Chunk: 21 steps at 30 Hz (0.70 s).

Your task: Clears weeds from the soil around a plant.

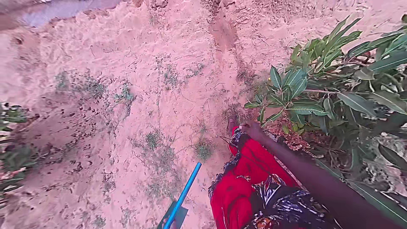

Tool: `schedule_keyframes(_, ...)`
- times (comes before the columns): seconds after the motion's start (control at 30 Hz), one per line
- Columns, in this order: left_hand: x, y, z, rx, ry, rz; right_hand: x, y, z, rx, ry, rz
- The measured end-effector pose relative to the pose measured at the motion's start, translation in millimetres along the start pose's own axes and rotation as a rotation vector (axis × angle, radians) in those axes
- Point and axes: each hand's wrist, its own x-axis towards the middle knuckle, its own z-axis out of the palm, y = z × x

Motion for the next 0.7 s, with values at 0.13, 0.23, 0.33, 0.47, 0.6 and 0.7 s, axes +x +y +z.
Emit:
schedule_keyframes(0.13, -17, -13, 89, -0.027, -0.020, 0.013, 53, -38, -44, 0.282, 0.139, -0.044)
schedule_keyframes(0.23, -50, -32, 184, -0.005, -0.100, 0.013, 98, -60, -94, 0.376, 0.270, -0.022)
schedule_keyframes(0.33, -85, -62, 291, 0.090, -0.253, -0.029, 141, -57, -151, 0.317, 0.385, 0.121)
schedule_keyframes(0.47, -135, -102, 433, 0.226, -0.415, -0.102, 153, -35, -204, 0.190, 0.276, 0.406)
schedule_keyframes(0.6, -199, -128, 557, 0.223, -0.519, -0.080, 153, -33, -209, 0.074, 0.092, 0.490)
schedule_keyframes(0.7, -215, -133, 625, 0.152, -0.629, -0.084, 161, -35, -210, 0.072, 0.081, 0.503)
